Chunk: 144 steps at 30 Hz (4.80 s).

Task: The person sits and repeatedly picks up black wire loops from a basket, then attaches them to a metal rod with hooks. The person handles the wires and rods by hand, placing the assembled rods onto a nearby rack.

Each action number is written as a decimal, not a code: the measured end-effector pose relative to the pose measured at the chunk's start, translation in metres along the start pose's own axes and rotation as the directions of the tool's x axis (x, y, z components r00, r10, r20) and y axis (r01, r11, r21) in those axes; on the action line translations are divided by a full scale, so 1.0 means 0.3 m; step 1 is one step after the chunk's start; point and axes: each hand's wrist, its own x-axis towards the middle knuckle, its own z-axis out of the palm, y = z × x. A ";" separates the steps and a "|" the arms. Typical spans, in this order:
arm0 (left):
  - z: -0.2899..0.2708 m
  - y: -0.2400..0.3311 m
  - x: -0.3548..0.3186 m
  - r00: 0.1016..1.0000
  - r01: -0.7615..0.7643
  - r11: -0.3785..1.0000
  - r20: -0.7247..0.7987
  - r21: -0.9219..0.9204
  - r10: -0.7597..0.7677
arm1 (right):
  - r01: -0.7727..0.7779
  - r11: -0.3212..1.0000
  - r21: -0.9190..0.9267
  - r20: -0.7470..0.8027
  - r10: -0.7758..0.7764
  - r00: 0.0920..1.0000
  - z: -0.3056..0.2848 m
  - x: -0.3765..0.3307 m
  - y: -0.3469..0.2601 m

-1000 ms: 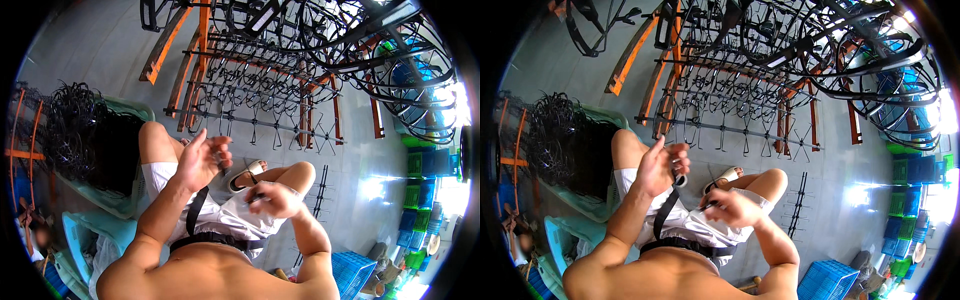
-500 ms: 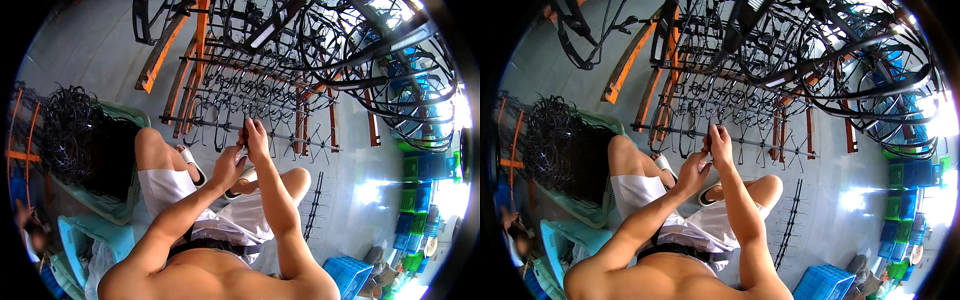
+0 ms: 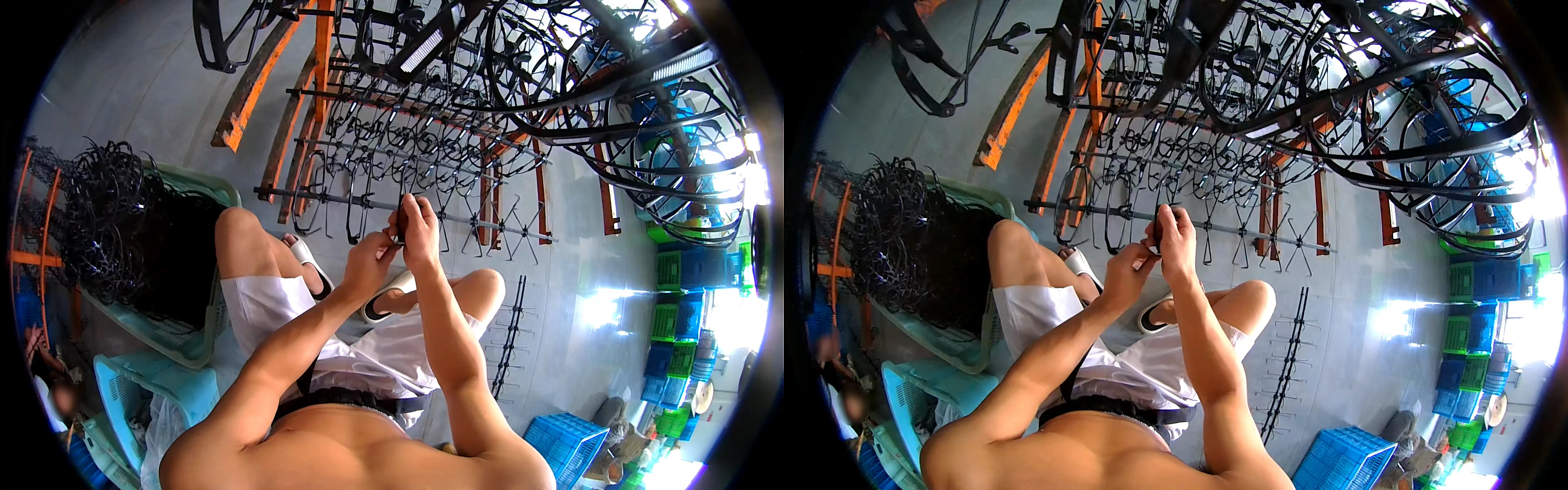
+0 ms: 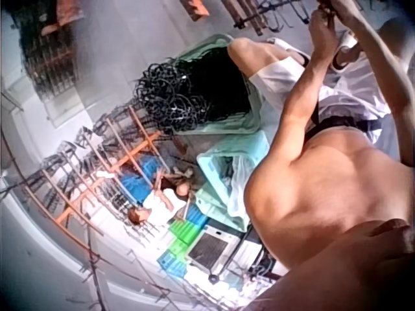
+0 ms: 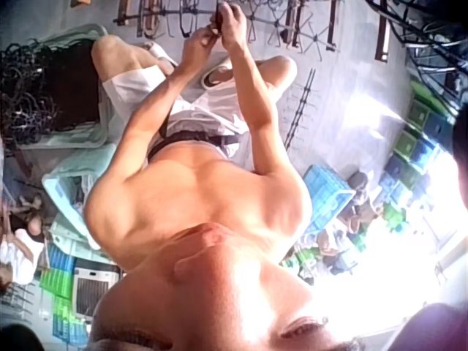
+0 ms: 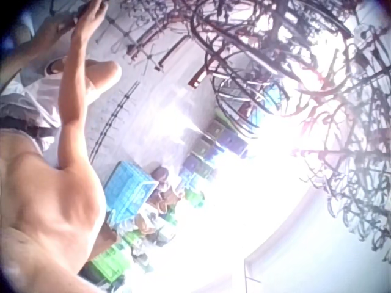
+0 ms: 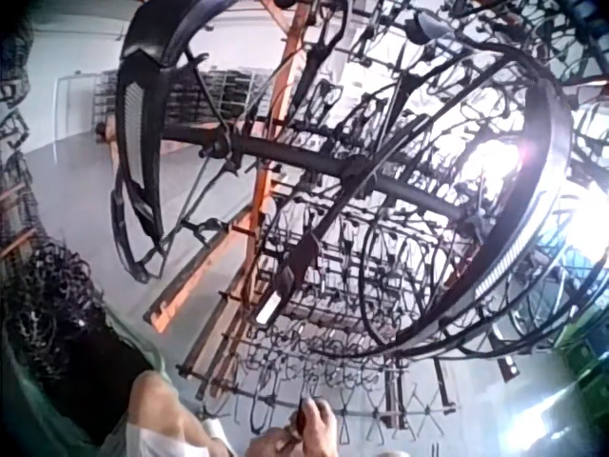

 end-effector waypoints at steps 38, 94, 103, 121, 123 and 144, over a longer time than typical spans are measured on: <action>0.029 -0.047 0.039 0.987 -0.061 0.995 0.152 0.080 0.048 | 0.022 0.930 -0.368 0.048 -0.005 0.999 -0.101 0.041 -0.036; -1.304 -0.835 -0.003 0.757 0.647 0.419 -0.470 0.637 -0.454 | 0.218 0.248 -0.944 0.012 -0.635 0.772 -0.091 -0.101 0.042; -1.312 -0.565 -0.093 0.881 0.436 0.659 -0.142 0.613 -0.451 | 0.664 0.378 -0.645 0.657 -0.169 0.734 0.433 -0.356 0.067; -1.579 0.205 -0.362 0.941 0.260 0.806 0.046 0.532 -0.334 | 0.760 0.528 -0.379 0.898 0.407 0.166 1.232 -0.298 0.526; -1.586 0.197 -0.361 0.954 0.198 0.701 0.029 0.685 -0.299 | 0.713 0.551 -0.434 0.883 0.417 0.215 1.233 -0.303 0.569; -1.045 0.147 -0.270 0.738 -0.094 0.970 -0.670 -0.222 -0.082 | -0.354 0.929 -0.110 0.813 0.289 0.506 0.939 -0.315 0.281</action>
